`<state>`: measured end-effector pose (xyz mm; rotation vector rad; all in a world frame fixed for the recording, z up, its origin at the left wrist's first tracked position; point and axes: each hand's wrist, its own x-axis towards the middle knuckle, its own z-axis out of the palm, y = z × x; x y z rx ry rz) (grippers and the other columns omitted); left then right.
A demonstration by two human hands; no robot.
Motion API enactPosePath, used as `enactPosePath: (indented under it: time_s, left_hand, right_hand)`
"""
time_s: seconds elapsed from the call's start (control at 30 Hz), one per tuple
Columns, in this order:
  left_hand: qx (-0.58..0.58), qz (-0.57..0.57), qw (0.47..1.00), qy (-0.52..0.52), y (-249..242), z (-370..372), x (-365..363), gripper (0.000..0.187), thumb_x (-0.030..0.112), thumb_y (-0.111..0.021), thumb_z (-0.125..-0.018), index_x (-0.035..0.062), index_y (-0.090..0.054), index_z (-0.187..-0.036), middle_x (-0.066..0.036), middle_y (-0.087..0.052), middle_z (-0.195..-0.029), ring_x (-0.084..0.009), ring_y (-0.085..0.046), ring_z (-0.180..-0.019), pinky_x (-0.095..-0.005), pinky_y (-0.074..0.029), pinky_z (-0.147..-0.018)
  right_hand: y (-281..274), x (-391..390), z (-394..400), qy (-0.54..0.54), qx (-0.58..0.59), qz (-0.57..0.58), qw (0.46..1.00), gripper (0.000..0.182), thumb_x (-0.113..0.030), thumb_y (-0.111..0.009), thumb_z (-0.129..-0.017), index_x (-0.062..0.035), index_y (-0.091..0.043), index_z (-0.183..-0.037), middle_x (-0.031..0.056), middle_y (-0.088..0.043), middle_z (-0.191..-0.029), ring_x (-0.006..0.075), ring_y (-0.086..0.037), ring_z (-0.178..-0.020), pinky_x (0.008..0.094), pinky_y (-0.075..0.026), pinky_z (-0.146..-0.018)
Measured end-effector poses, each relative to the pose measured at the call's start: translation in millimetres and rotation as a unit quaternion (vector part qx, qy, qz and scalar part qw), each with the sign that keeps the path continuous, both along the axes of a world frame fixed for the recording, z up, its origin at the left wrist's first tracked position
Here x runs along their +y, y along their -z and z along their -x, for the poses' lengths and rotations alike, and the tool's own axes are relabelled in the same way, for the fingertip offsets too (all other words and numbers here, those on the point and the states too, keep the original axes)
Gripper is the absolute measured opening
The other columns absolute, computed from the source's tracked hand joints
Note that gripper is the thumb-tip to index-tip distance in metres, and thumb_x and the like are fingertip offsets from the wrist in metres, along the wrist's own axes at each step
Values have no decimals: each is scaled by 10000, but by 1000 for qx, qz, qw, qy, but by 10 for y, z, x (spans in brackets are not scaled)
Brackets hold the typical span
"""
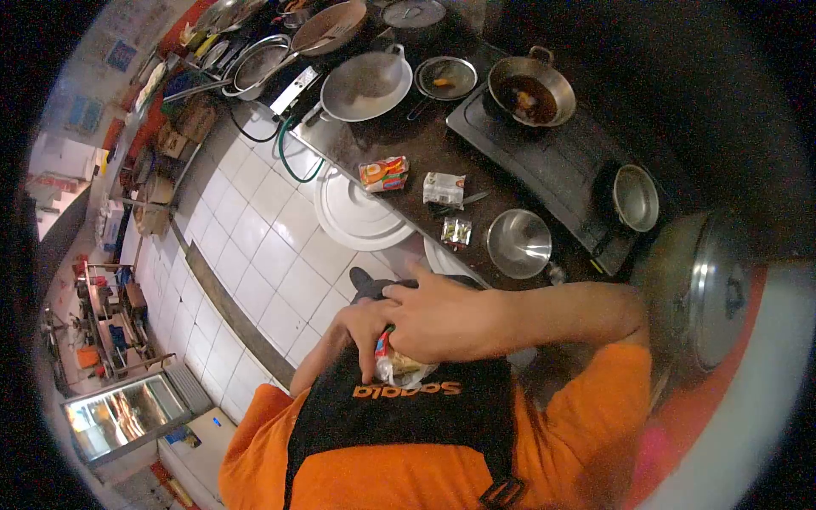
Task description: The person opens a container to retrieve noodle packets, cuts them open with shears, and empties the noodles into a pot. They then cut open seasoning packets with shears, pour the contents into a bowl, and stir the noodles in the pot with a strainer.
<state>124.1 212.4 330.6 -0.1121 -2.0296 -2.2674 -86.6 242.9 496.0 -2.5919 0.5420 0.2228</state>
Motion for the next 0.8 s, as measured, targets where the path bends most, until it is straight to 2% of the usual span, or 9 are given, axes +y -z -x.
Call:
enactPosePath:
  time_s: [0.03,0.13,0.23,0.4,0.43,0.53,0.6,0.7,0.8]
  left_hand:
    - [-6,6,1000,6,-32,5,-6,1207,365,-1018,-406,-3,-448,-1404,-160,-522,-1376,-231,-458,-1302,-366,-364,-1096]
    - [-19,13,1000,18,-93,5,-31,1195,385,-1009,-430,-6,-446,-1408,-168,-514,-1384,-248,-449,-1313,-370,-355,-1107]
    - [-24,16,999,28,-125,26,-54,1183,404,-1001,-453,-10,-444,-1412,-176,-507,-1393,-264,-441,-1324,-373,-345,-1117]
    - [-41,33,996,74,-138,38,-143,1162,442,-983,-496,-16,-441,-1416,-189,-493,-1413,-286,-430,-1338,-374,-329,-1132]
    - [-107,52,987,106,-163,29,-180,1139,460,-974,-510,-21,-455,-1403,-190,-488,-1425,-290,-431,-1338,-362,-323,-1134]
    - [-84,-13,990,109,-94,-85,-172,1117,472,-970,-514,-25,-476,-1383,-189,-504,-1406,-278,-453,-1318,-350,-345,-1116]
    - [-71,-81,988,112,-53,-138,-141,1103,467,-975,-508,-27,-492,-1368,-187,-519,-1386,-259,-477,-1294,-340,-365,-1099]
    - [12,-29,999,42,94,-248,-84,1105,441,-980,-496,-28,-487,-1367,-181,-519,-1383,-249,-488,-1282,-338,-371,-1092]
    - [26,-46,998,25,27,-248,-79,1112,407,-984,-482,-27,-476,-1371,-176,-517,-1385,-245,-492,-1276,-338,-371,-1089]
  right_hand:
    - [-33,-4,16,16,-72,7,997,226,-209,-599,-850,-81,-717,-994,183,-398,-1521,328,-482,-1322,629,-355,-1062]
    - [-124,-5,11,20,-26,37,999,245,-214,-606,-848,-52,-710,-999,199,-312,-1568,375,-438,-1355,667,-351,-1049]
    - [62,36,-39,26,-21,46,998,247,-208,-623,-836,-35,-715,-987,213,-291,-1575,420,-374,-1392,698,-342,-1042]
    - [51,-235,-16,3,-14,-12,1000,239,-197,-635,-811,-14,-739,-924,199,-369,-1536,416,-335,-1418,695,-316,-1068]
    - [106,-287,-40,7,-23,-17,1000,233,-193,-634,-806,-11,-742,-903,194,-389,-1525,414,-327,-1423,691,-312,-1075]
    - [267,-412,-141,-26,-86,-18,996,214,-189,-635,-790,-17,-743,-859,179,-436,-1489,411,-291,-1442,677,-282,-1106]
    - [236,-404,-159,-30,-111,41,993,202,-184,-637,-780,-22,-740,-842,176,-472,-1450,416,-261,-1454,670,-266,-1120]
    - [72,-413,-171,-36,-127,30,991,204,-189,-636,-783,-16,-729,-837,171,-489,-1425,420,-252,-1458,678,-257,-1123]
    - [-51,-376,-113,-13,-254,9,967,173,-161,-659,-773,-15,-715,-844,180,-484,-1419,451,-287,-1436,675,-344,-1073]
